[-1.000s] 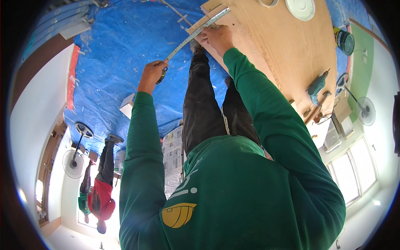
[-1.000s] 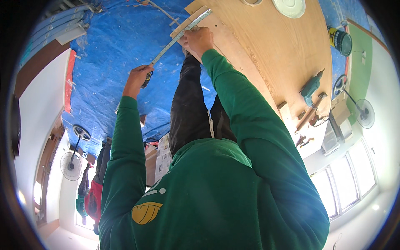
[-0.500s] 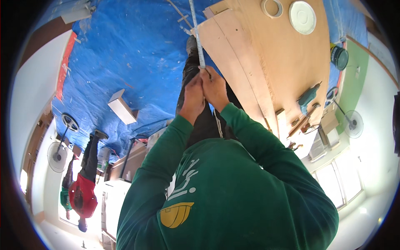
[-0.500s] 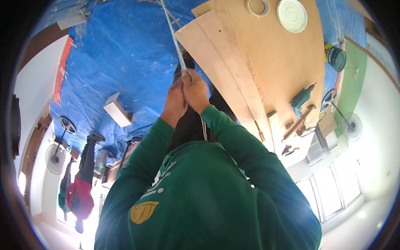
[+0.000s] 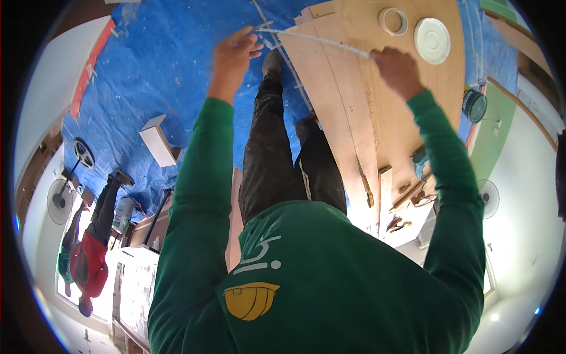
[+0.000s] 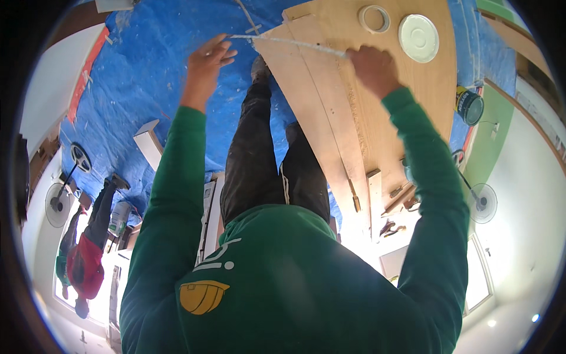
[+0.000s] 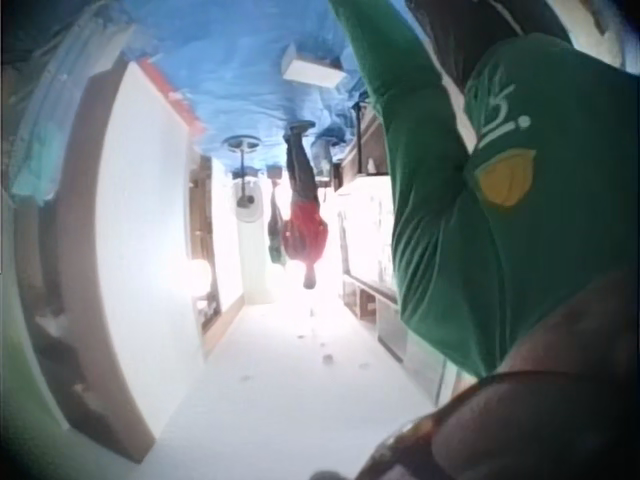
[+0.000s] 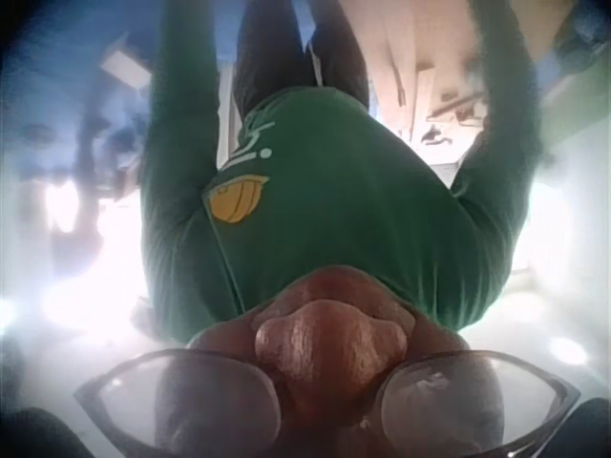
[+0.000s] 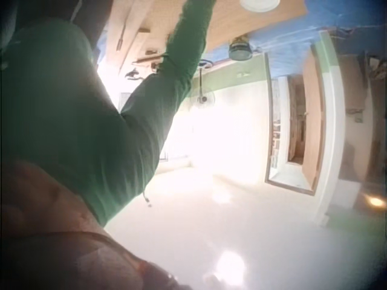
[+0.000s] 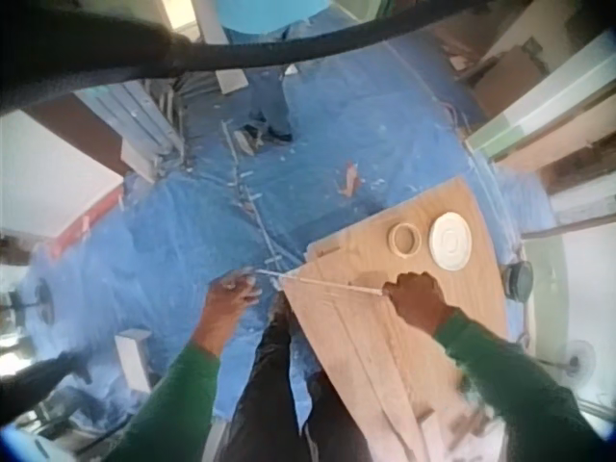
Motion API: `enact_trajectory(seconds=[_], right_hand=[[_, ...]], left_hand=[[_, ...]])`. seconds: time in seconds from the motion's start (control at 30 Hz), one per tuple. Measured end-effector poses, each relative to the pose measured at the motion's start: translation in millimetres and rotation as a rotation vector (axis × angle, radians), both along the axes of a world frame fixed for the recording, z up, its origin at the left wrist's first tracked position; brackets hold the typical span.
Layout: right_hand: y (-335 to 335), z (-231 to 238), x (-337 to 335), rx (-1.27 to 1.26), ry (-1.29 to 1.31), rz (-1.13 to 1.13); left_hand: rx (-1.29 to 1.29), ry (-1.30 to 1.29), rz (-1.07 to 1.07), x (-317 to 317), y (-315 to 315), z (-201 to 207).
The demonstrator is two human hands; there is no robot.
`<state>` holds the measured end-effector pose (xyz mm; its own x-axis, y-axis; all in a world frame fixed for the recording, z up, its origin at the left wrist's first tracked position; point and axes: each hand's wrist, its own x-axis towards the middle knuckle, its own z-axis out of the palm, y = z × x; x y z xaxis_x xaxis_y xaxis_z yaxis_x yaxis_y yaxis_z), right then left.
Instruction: The person measures a curved wooden structure and a flat wooden board using a tape measure. They then use a utility knife to cut the board along a marked line. The person is kneeling on a blue protective sheet during the process.
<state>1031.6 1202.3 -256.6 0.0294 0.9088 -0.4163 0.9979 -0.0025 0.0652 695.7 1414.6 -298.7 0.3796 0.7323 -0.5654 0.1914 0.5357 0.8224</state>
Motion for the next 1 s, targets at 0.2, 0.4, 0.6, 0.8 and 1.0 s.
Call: enact_trajectory(seconds=[0.2, 0.4, 0.6, 0.8, 1.0], right_hand=[[61.7, -8.1, 81.4, 0.014, -0.147, 0.307], [100.0, -24.5, 94.3, -0.068, -0.189, 0.227], [97.1, -53.2, 101.8, 0.139, -0.147, 0.213], [91.8, -51.3, 99.2, 0.181, -0.107, 0.150], [89.8, -48.6, 95.7, 0.132, -0.127, 0.119]], left_hand=[[-0.068, 0.010, 0.131, 30.5, -38.1, -62.8], [-0.057, 0.062, 0.279, 49.9, -60.3, -73.4], [-0.014, 0.090, 0.285, 56.5, -61.6, -75.8], [-0.055, 0.081, 0.254, 53.7, -58.0, -73.2], [-0.041, 0.100, 0.301, 52.7, -58.4, -74.0]])
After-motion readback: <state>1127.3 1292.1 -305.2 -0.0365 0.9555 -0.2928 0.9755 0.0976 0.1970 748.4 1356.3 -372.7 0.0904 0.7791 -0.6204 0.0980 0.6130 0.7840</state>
